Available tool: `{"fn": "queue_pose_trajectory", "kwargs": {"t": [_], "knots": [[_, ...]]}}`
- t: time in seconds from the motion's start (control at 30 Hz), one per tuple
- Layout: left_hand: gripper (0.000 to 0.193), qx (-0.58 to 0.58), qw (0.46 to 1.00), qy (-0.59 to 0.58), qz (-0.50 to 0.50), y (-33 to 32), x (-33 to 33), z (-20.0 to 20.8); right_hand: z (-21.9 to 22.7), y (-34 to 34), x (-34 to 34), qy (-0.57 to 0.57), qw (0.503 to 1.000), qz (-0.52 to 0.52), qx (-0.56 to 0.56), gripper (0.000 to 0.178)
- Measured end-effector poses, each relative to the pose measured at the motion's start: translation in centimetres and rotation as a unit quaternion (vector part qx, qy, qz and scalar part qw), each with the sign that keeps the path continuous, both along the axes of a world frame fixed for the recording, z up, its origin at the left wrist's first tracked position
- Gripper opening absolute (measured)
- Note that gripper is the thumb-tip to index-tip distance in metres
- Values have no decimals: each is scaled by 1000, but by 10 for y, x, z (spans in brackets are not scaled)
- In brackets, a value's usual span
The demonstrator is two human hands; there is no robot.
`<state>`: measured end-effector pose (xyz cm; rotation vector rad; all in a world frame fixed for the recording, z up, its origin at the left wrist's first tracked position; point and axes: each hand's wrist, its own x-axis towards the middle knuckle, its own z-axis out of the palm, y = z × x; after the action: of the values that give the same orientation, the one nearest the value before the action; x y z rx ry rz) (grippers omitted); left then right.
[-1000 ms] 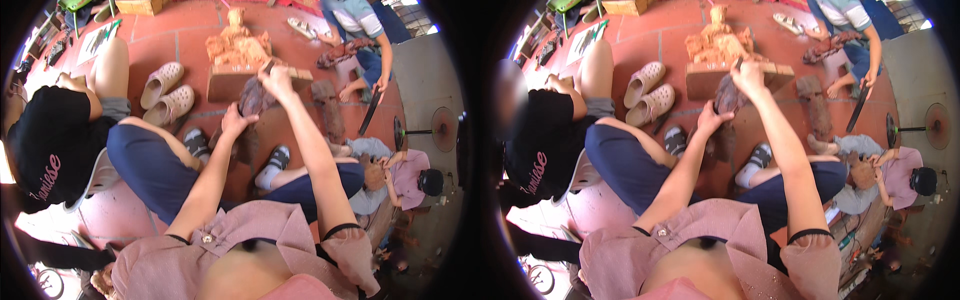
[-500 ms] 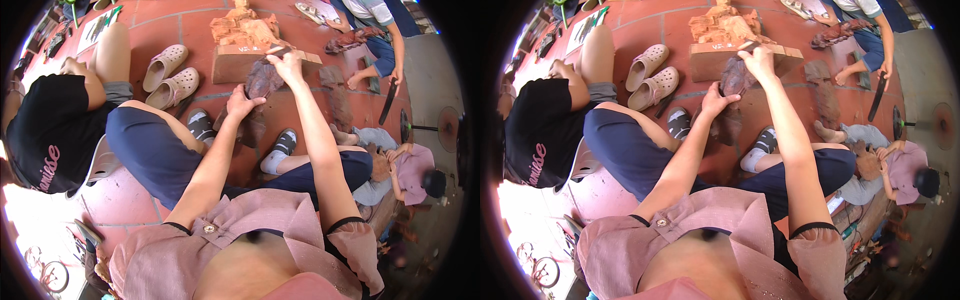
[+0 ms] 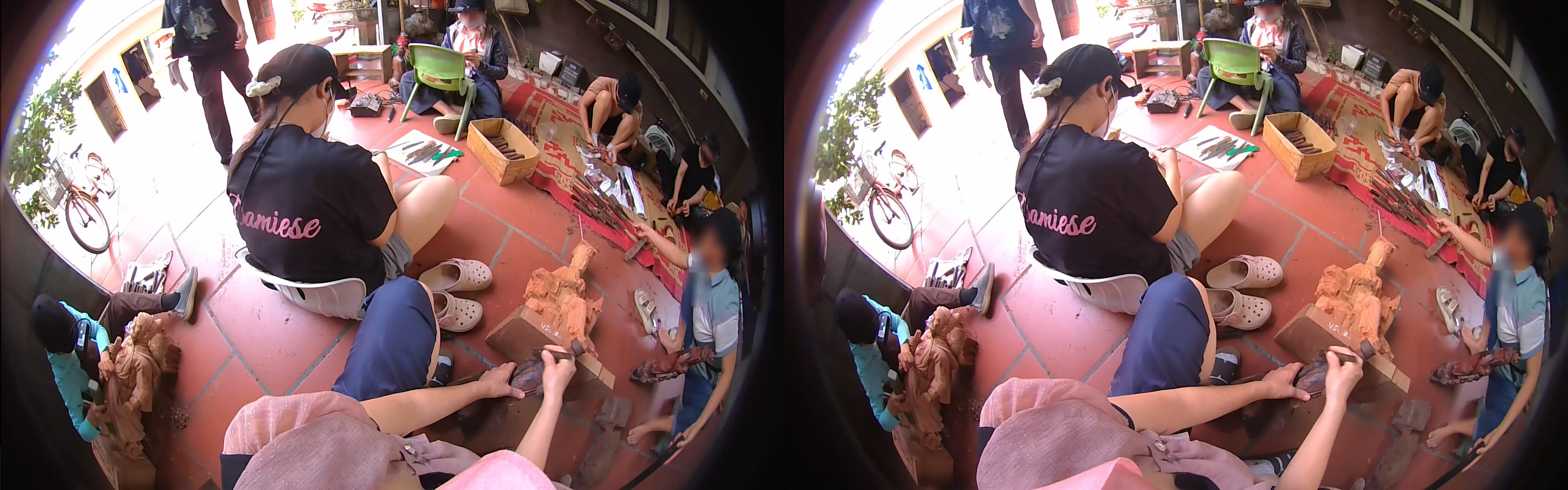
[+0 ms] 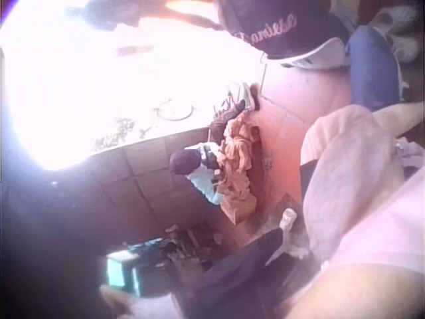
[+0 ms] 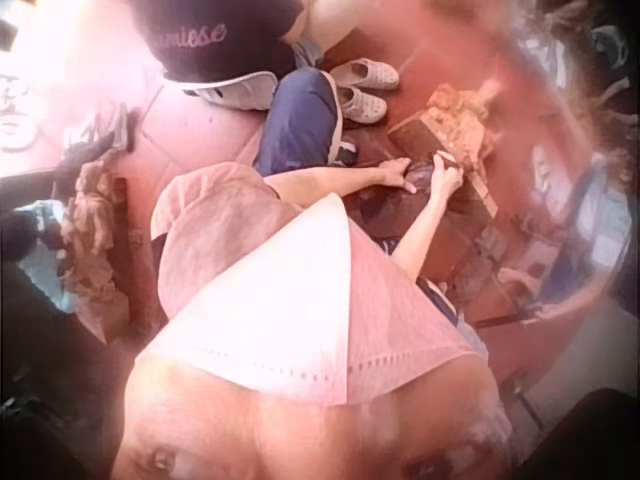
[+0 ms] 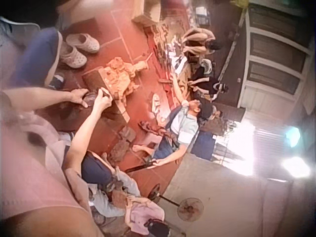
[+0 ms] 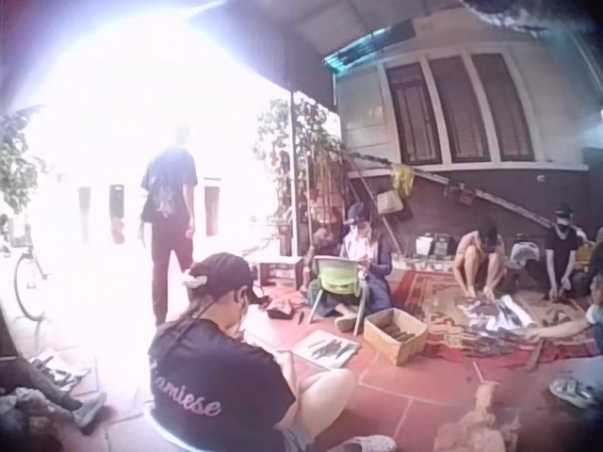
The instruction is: The person sits cross-legged on a tiled floor and carves a dark wooden figurine using a small knife. They repeatedly hold the figurine, scrape and shape its surface, and occasionally rotate it to access different sides.
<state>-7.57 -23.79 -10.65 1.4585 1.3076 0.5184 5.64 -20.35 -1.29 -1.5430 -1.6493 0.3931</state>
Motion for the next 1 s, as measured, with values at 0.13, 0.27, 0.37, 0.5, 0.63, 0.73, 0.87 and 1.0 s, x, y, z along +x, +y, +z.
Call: {"fn": "queue_pose_trajectory", "kwargs": {"t": [0.13, 0.27, 0.37, 0.5, 0.63, 0.73, 0.87, 1.0], "knots": [[92, 3, 1000, -10, -3, 1, 2, -1, -13, 8, 28, 53, 998, -10, 29, 10], [94, 5, 1000, -12, -4, 4, 4, -9, -16, 10, 29, 59, 998, -10, -2, 11], [94, -1, 1000, -17, -5, 2, 6, -10, -25, 2, 21, -82, 991, -10, 104, 13], [94, 17, 1000, -19, -8, 6, 7, -15, -18, 8, 37, 61, 997, -29, 38, 13], [98, -17, 999, 36, -3, 3, 9, -2, -37, 7, 26, -97, 986, 18, 137, 12], [98, -5, 995, 96, 5, 4, 12, 14, -31, 8, 34, 8, 998, -21, 52, 11], [80, 59, 995, 38, 77, 16, 15, 30, -12, 26, 57, 180, 982, -16, 48, 13], [55, 74, 995, 45, 39, 55, 39, 42, 13, 20, 70, 286, 956, -48, 36, 18]]}}
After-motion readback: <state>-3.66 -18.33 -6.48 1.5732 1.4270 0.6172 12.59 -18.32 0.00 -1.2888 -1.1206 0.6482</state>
